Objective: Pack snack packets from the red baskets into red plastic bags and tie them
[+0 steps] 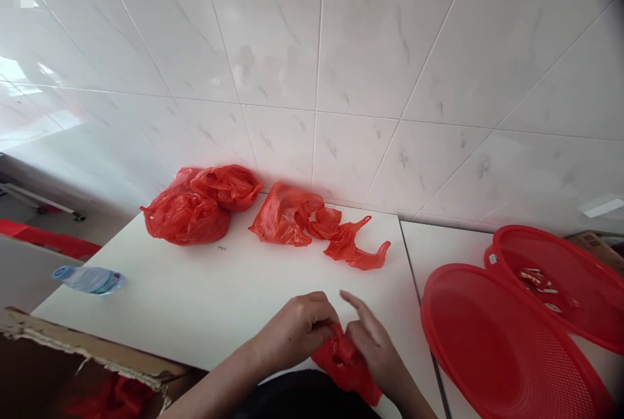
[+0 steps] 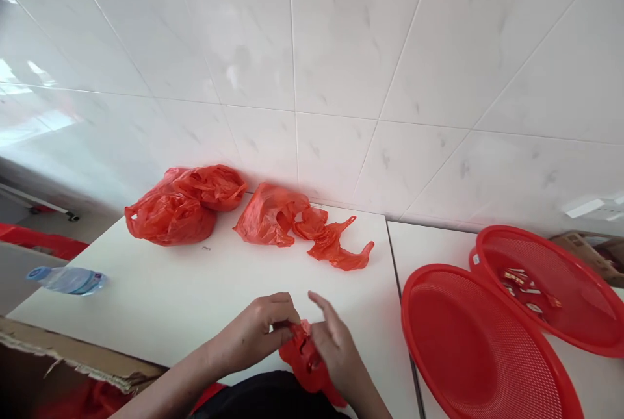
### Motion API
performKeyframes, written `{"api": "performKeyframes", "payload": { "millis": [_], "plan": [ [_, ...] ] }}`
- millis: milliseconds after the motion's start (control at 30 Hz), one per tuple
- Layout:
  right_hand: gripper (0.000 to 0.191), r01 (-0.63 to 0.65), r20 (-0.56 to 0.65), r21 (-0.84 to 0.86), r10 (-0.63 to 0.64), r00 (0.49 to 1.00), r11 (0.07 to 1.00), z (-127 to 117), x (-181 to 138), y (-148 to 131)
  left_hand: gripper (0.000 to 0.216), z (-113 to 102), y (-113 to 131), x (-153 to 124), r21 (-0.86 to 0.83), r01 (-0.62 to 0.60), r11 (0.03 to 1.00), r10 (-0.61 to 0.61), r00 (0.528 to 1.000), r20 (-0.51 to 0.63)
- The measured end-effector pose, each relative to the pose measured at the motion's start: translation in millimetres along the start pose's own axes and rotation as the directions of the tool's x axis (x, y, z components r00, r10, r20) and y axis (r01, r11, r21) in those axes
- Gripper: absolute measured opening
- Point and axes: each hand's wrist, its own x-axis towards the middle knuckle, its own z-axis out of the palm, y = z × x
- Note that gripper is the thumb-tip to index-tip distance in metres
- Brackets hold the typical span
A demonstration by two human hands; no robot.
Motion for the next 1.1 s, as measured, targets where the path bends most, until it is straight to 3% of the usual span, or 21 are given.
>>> {"api": "performKeyframes", "payload": {
  "millis": [67, 100, 200, 267, 367, 433, 500, 567, 667, 733, 800, 867, 967, 1100],
  "plan": [
    [0.037, 0.014, 0.120, -0.158, 0.005, 0.993, 0.987, 4.1, 3.1, 5.2, 0.025, 11.1, -3.7, 2.0, -0.097, 0.052, 0.994, -0.053, 0.999, -0.008],
    [0.038, 0.025, 0.124, -0.200, 0.000, 0.992, 0.980, 5.5, 5.7, 6.8, 0.024, 16.4, -6.2, 3.3, -0.140, 0.070, 0.988, -0.076, 0.997, -0.035],
    [0.050, 0.035, 0.005, -0.192, -0.035, 0.999, 0.981, 6.0, 14.7, 4.2, 0.023, 25.7, -14.0, 6.0, -0.158, 0.039, 0.987, -0.071, 0.977, -0.203],
    [0.050, 0.048, -0.024, -0.151, -0.052, 0.998, 0.987, 4.0, 20.3, -0.8, 0.020, 25.4, -17.8, 6.4, -0.046, -0.040, 0.998, 0.026, 0.962, -0.273],
    [0.049, 0.055, -0.117, -0.125, -0.070, 0.991, 0.991, 1.6, 28.5, -1.0, 0.017, 21.1, -22.3, 7.1, 0.164, -0.174, 0.971, 0.198, 0.969, -0.146],
    [0.049, 0.042, -0.204, -0.113, -0.065, 0.977, 0.993, 2.0, 34.4, 6.9, 0.015, 20.2, -27.7, 8.7, 0.252, -0.199, 0.947, 0.215, 0.976, -0.034],
    [0.051, 0.026, -0.170, -0.126, -0.047, 0.984, 0.992, 3.2, 39.7, 17.6, 0.010, 22.3, -37.7, 10.8, 0.300, -0.169, 0.939, 0.172, 0.985, 0.016],
    [0.055, 0.030, -0.053, -0.175, -0.040, 0.998, 0.984, 3.0, 43.0, 26.0, 0.017, 26.3, -51.4, 12.6, 0.280, -0.105, 0.954, 0.106, 0.994, 0.008],
    [0.051, 0.048, 0.070, -0.210, -0.033, 0.997, 0.976, -4.0, 43.2, 27.6, 0.016, 32.9, -71.7, 14.5, 0.141, 0.066, 0.988, -0.055, 0.995, -0.079],
    [0.043, 0.070, 0.111, -0.217, -0.047, 0.993, 0.974, -12.7, 40.5, 22.1, 0.012, 36.8, -80.3, 16.3, 0.024, 0.172, 0.985, -0.166, 0.972, -0.167],
    [0.037, 0.110, 0.172, -0.255, -0.067, 0.983, 0.961, -21.4, 36.6, 14.1, 0.011, 40.1, -83.7, 19.4, -0.086, 0.191, 0.978, -0.206, 0.951, -0.231],
    [0.036, 0.143, 0.210, -0.290, -0.083, 0.974, 0.946, -27.2, 33.2, 6.6, 0.010, 42.5, -82.6, 23.8, -0.198, 0.178, 0.964, -0.220, 0.951, -0.217],
    [0.040, 0.172, 0.177, -0.321, -0.119, 0.977, 0.931, -27.9, 33.6, 2.7, 0.009, 44.2, -76.9, 30.8, -0.303, 0.250, 0.920, -0.294, 0.950, -0.107],
    [0.021, 0.167, -0.077, -0.414, -0.217, 0.973, 0.895, -23.2, 45.1, 16.7, 0.007, 45.7, -69.1, 35.9, -0.213, 0.308, 0.927, -0.341, 0.930, -0.136]
  ]
}}
